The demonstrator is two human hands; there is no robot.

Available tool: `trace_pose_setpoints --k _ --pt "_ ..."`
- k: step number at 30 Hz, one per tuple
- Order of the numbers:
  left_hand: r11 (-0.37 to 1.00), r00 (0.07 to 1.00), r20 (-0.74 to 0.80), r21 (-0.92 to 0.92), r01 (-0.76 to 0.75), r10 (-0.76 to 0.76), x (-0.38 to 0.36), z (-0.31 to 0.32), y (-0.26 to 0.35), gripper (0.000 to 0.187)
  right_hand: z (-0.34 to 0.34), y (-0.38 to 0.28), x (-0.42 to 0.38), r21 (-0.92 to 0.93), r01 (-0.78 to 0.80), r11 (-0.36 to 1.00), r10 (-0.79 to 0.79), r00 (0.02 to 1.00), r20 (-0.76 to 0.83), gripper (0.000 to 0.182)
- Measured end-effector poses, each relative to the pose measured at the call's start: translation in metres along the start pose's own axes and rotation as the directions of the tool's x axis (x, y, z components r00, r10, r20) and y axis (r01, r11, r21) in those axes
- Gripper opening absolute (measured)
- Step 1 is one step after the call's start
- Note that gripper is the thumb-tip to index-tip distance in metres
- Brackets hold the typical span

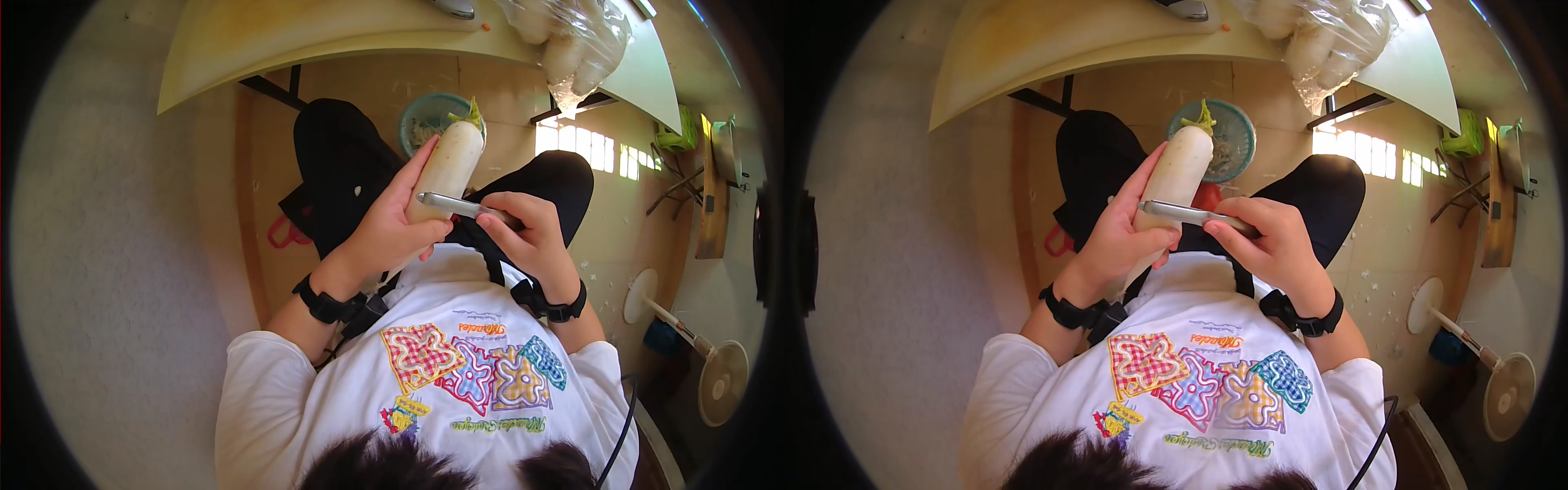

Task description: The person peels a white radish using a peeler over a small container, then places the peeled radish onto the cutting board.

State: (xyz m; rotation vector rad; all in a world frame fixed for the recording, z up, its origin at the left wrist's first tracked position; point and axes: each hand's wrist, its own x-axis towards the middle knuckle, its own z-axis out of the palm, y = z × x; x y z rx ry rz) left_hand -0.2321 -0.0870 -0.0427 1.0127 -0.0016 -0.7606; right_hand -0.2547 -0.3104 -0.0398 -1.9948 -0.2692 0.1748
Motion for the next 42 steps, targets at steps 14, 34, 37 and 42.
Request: trace_pose_setpoints --k 14,34,37,42 --pt "0.994 0.993 0.099 0.086 0.061 -0.07 -0.008 0.003 0.001 0.094 -0.027 0.05 0.014 0.232 -0.173 0.957 0.255 0.881 -0.399 0.018" --pt "0.95 0.999 -0.043 0.313 0.013 0.001 0.002 -0.001 -0.009 0.07 -0.006 -0.004 -0.001 -0.199 0.089 0.976 -0.108 0.99 -0.086 0.016" --pt "0.945 0.998 -0.044 0.325 -0.018 0.034 -0.001 -0.001 -0.007 0.071 -0.005 -0.003 0.0 -0.231 0.098 0.968 -0.13 0.983 -0.127 0.015" --pt "0.88 0.986 0.038 0.446 -0.164 0.164 -0.003 -0.004 -0.013 0.07 -0.025 0.037 0.012 -0.112 -0.179 0.977 0.119 0.905 -0.408 0.016"
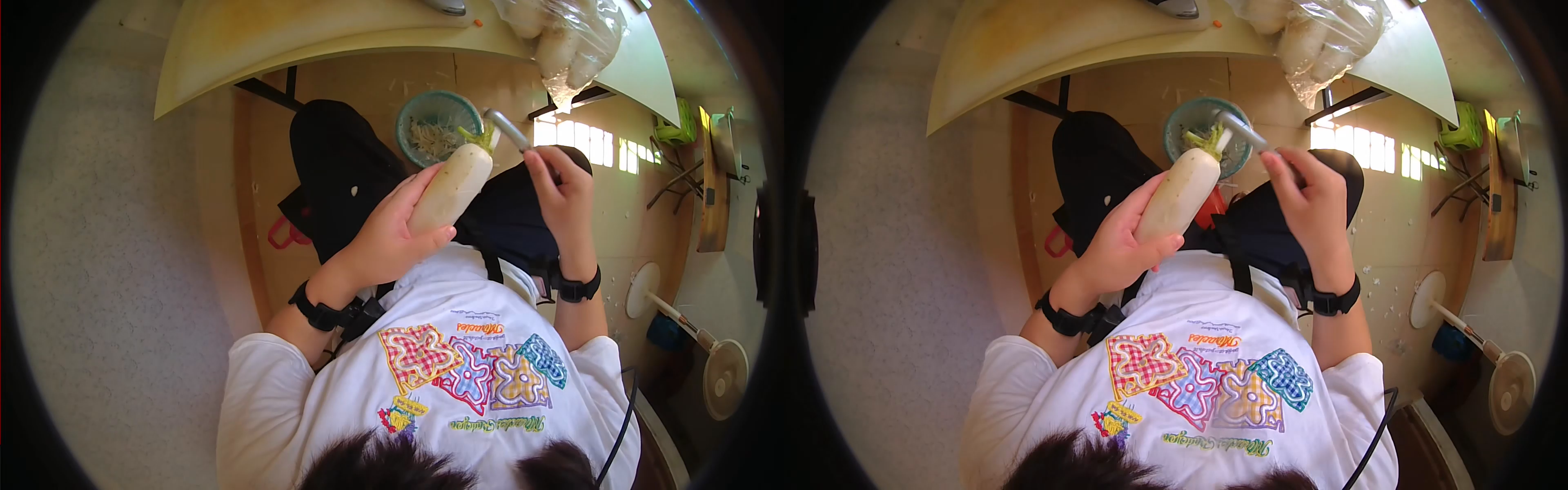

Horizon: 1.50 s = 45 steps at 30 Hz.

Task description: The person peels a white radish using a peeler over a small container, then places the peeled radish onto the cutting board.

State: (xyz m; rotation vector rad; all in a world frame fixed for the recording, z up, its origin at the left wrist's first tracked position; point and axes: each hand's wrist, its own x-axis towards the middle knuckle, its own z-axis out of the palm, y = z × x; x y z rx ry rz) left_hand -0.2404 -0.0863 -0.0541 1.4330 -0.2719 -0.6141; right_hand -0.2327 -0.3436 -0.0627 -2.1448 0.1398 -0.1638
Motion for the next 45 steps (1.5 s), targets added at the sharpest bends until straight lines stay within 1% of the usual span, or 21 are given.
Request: trace_pose_setpoints --k 1,2,4,9,11,14,15,18,21,23,27,29,30,31,32,33,34,39,42,44,45 --pt "0.997 0.997 0.017 -0.04 0.072 -0.072 0.0 0.002 0.006 0.072 -0.004 0.01 0.006 0.054 -0.08 0.995 0.082 0.995 -0.047 0.016" --pt "0.992 0.994 0.019 -0.059 0.109 -0.108 0.0 0.001 0.01 0.073 -0.008 0.015 0.006 0.054 -0.078 0.996 0.08 0.996 -0.046 0.016" --pt "0.982 0.984 0.0 -0.069 0.177 -0.178 0.002 -0.002 0.015 0.074 -0.009 0.017 0.007 0.325 -0.129 0.937 0.156 0.986 -0.058 0.016" --pt "0.976 0.981 -0.019 -0.101 0.192 -0.194 0.006 -0.001 0.012 0.07 -0.006 -0.018 -0.011 0.285 -0.1 0.953 0.069 0.991 0.119 0.014" --pt "0.974 0.98 -0.03 -0.123 0.193 -0.198 0.006 -0.002 0.013 0.071 -0.007 -0.033 -0.017 0.203 0.004 0.979 -0.055 0.967 0.247 0.016" --pt "0.989 0.988 -0.085 -0.089 0.121 -0.129 0.009 0.0 0.006 0.073 0.001 -0.047 -0.022 0.1 0.159 0.982 -0.183 0.928 0.325 0.019" --pt "0.989 0.988 -0.085 -0.089 0.121 -0.128 0.01 0.0 0.006 0.073 0.005 -0.046 -0.023 0.1 0.16 0.982 -0.184 0.928 0.324 0.019" --pt "0.96 0.985 -0.092 -0.252 0.118 -0.145 0.01 0.001 0.01 0.074 0.012 -0.042 -0.025 0.062 0.273 0.96 -0.279 0.912 0.3 0.019" --pt "0.969 0.989 -0.091 -0.226 0.096 -0.12 0.009 0.001 0.006 0.072 0.012 -0.042 -0.025 0.003 0.279 0.96 -0.266 0.912 0.313 0.019" --pt "0.995 0.992 -0.125 -0.091 -0.036 0.024 0.01 0.0 -0.006 0.071 0.011 -0.042 -0.023 -0.002 0.289 0.957 -0.276 0.916 0.292 0.018" --pt "0.997 0.989 -0.148 -0.074 0.002 -0.013 0.007 -0.002 0.002 0.072 0.01 -0.038 -0.014 -0.021 0.293 0.956 -0.283 0.937 0.203 0.017" --pt "0.985 0.986 -0.093 -0.117 0.128 -0.139 0.006 -0.004 0.005 0.074 0.009 -0.022 -0.01 -0.056 0.131 0.99 -0.124 0.986 0.112 0.018" --pt "0.985 0.986 -0.093 -0.117 0.126 -0.137 0.005 -0.003 0.002 0.074 0.007 -0.011 -0.002 -0.053 0.028 0.998 -0.025 0.999 0.045 0.02" --pt "0.999 0.998 -0.051 -0.033 0.025 -0.026 0.003 -0.002 -0.003 0.074 0.004 0.0 0.007 -0.043 -0.076 0.996 0.075 0.997 -0.023 0.021" --pt "1.0 0.999 -0.029 0.008 -0.025 0.026 0.003 -0.002 -0.004 0.074 -0.002 0.015 0.009 -0.043 -0.077 0.996 0.076 0.997 -0.024 0.021" --pt "0.996 0.997 -0.006 0.046 -0.077 0.078 0.003 -0.002 -0.003 0.074 -0.004 0.024 0.013 0.08 -0.14 0.987 0.145 0.988 -0.053 0.023" --pt "1.0 0.999 -0.04 0.002 0.004 -0.004 0.004 -0.002 0.001 0.074 -0.003 0.03 0.016 0.205 -0.194 0.959 0.212 0.975 -0.068 0.025" --pt "0.985 0.985 -0.066 -0.072 0.154 -0.159 0.007 -0.001 0.016 0.074 -0.002 0.023 0.005 0.134 -0.206 0.969 0.216 0.974 -0.066 0.028" --pt "0.98 0.984 -0.032 -0.104 0.169 -0.173 0.006 -0.004 0.012 0.074 -0.001 0.024 0.002 0.267 -0.224 0.937 0.222 0.974 0.038 0.025" --pt "0.944 0.96 0.03 -0.178 0.278 -0.278 0.006 -0.008 0.01 0.075 0.0 0.018 0.0 0.325 -0.237 0.915 0.231 0.971 0.058 0.023" --pt "0.944 0.96 0.03 -0.178 0.279 -0.278 0.005 -0.009 0.007 0.075 0.0 0.014 -0.003 0.378 -0.252 0.891 0.242 0.967 0.075 0.022"
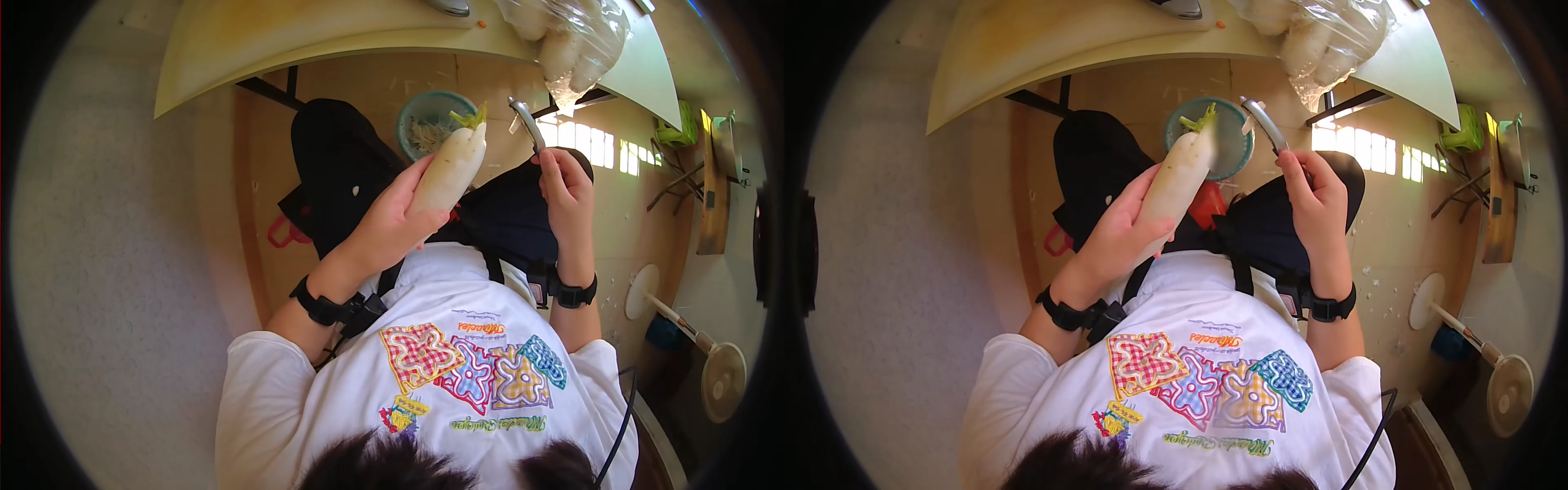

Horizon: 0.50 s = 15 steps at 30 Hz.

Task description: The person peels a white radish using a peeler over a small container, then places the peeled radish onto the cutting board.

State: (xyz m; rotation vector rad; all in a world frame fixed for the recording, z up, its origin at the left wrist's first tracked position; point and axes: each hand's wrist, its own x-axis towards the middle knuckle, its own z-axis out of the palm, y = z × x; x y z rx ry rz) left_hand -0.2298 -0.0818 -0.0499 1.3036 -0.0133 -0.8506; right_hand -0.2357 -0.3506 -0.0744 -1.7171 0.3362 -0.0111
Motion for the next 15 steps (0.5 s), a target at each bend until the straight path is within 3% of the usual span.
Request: trace_pose_setpoints --k 4,7,8,10,15 --pt "0.996 0.999 -0.014 -0.077 -0.049 0.048 0.001 0.001 -0.004 0.074 0.006 -0.009 -0.016 0.077 0.051 0.996 -0.057 0.995 0.085 0.018" --pt "0.992 0.999 -0.011 -0.124 -0.037 0.036 0.0 0.003 0.001 0.073 0.015 -0.019 -0.022 0.236 -0.101 0.966 0.036 0.964 0.263 0.024" --pt "0.991 0.999 0.008 -0.13 -0.037 0.038 0.001 0.003 0.002 0.073 0.026 -0.025 -0.024 0.222 0.008 0.975 -0.054 0.978 0.202 0.032" --pt "0.993 0.997 0.042 -0.106 -0.053 0.058 0.005 0.003 0.002 0.074 0.04 -0.037 -0.028 0.182 0.053 0.982 -0.083 0.983 0.166 0.037" --pt "1.0 0.995 0.097 -0.008 -0.011 0.012 0.005 0.003 0.001 0.076 0.053 -0.034 -0.021 0.124 0.118 0.985 -0.136 0.98 0.145 0.03"
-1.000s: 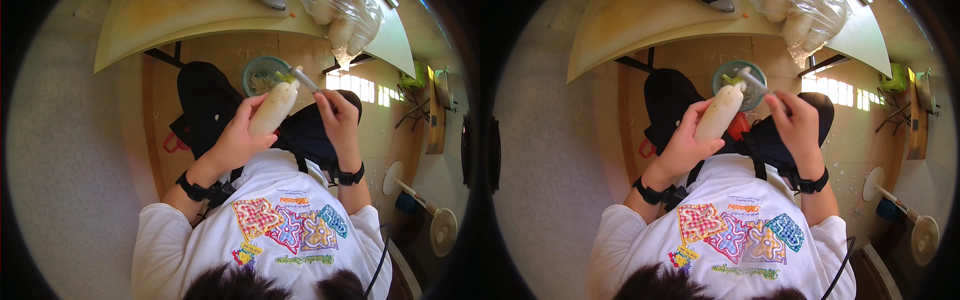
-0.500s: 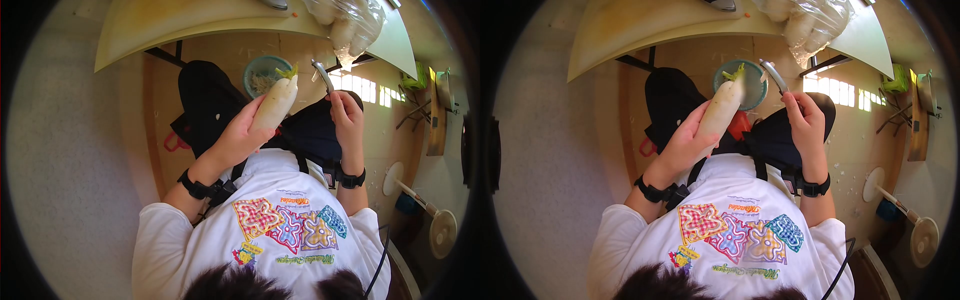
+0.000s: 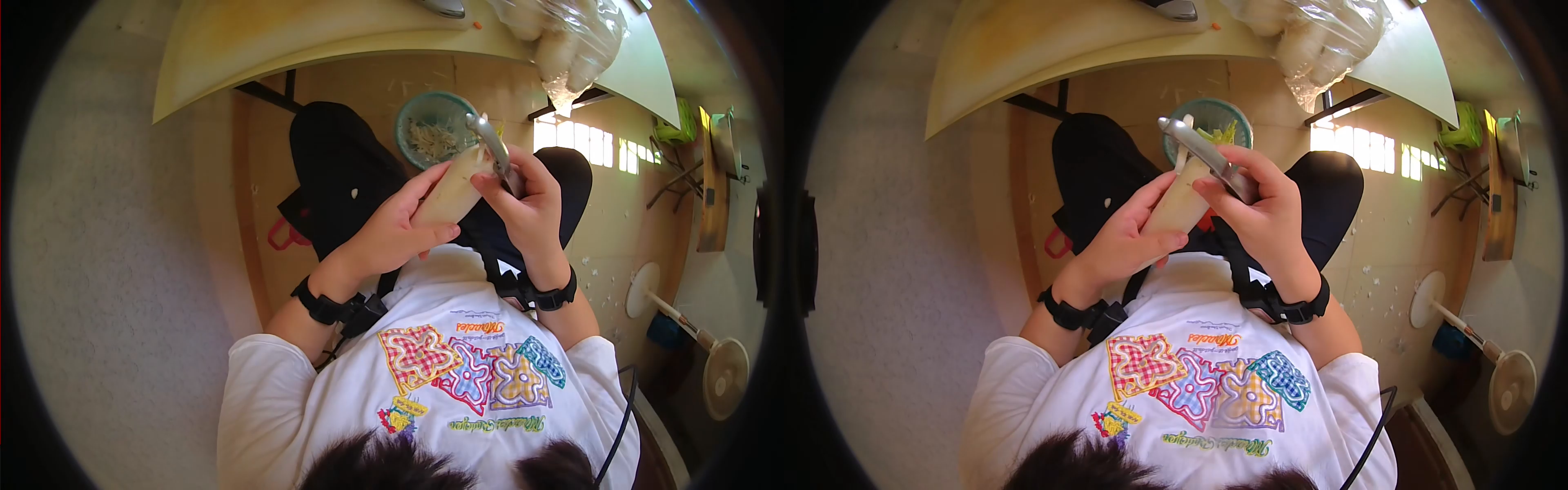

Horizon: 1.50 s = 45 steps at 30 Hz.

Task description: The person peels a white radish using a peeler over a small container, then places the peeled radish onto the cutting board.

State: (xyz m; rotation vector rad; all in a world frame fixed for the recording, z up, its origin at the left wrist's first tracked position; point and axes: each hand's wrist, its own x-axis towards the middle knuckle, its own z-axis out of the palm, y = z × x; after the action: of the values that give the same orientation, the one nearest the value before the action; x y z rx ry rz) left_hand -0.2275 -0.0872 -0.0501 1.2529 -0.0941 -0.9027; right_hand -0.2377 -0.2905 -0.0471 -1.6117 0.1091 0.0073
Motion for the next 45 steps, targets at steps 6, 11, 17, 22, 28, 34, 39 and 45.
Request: trace_pose_setpoints --k 6,11,17,22,28,34,39,45 --pt "0.998 1.0 0.011 -0.066 0.016 -0.015 -0.004 0.002 -0.001 0.079 -0.011 -0.001 0.009 0.021 -0.021 1.0 0.023 0.991 -0.13 0.02" --pt "0.974 0.981 -0.183 -0.202 -0.106 0.069 -0.006 -0.003 0.001 0.061 -0.023 -0.003 0.017 -0.139 -0.076 0.987 0.063 0.994 -0.091 0.042" --pt "0.934 0.976 -0.099 -0.286 -0.216 0.196 -0.007 -0.014 0.009 0.052 -0.016 0.001 0.01 -0.023 -0.07 0.997 0.069 0.996 -0.052 0.046" --pt "0.885 0.974 -0.008 -0.418 -0.208 0.225 -0.006 -0.01 0.015 0.047 -0.015 0.003 0.003 -0.141 -0.041 0.989 0.041 0.999 -0.003 0.038" --pt "0.868 0.959 0.109 -0.46 -0.185 0.262 -0.001 -0.012 0.008 0.041 -0.007 -0.007 -0.003 -0.175 0.018 0.984 -0.02 1.0 -0.005 0.033" --pt "0.883 0.971 0.087 -0.44 -0.164 0.224 -0.001 -0.009 0.008 0.04 -0.01 -0.009 -0.003 -0.256 0.045 0.966 -0.052 0.998 -0.019 0.031" --pt "0.88 0.97 0.088 -0.446 -0.164 0.226 -0.003 -0.009 0.007 0.042 -0.025 -0.005 -0.003 -0.26 0.063 0.963 -0.09 0.992 -0.092 0.03" --pt "0.949 0.988 0.006 -0.281 -0.146 0.154 0.006 -0.005 0.014 0.054 -0.052 -0.007 -0.012 -0.142 0.083 0.986 -0.118 0.959 -0.258 0.027"
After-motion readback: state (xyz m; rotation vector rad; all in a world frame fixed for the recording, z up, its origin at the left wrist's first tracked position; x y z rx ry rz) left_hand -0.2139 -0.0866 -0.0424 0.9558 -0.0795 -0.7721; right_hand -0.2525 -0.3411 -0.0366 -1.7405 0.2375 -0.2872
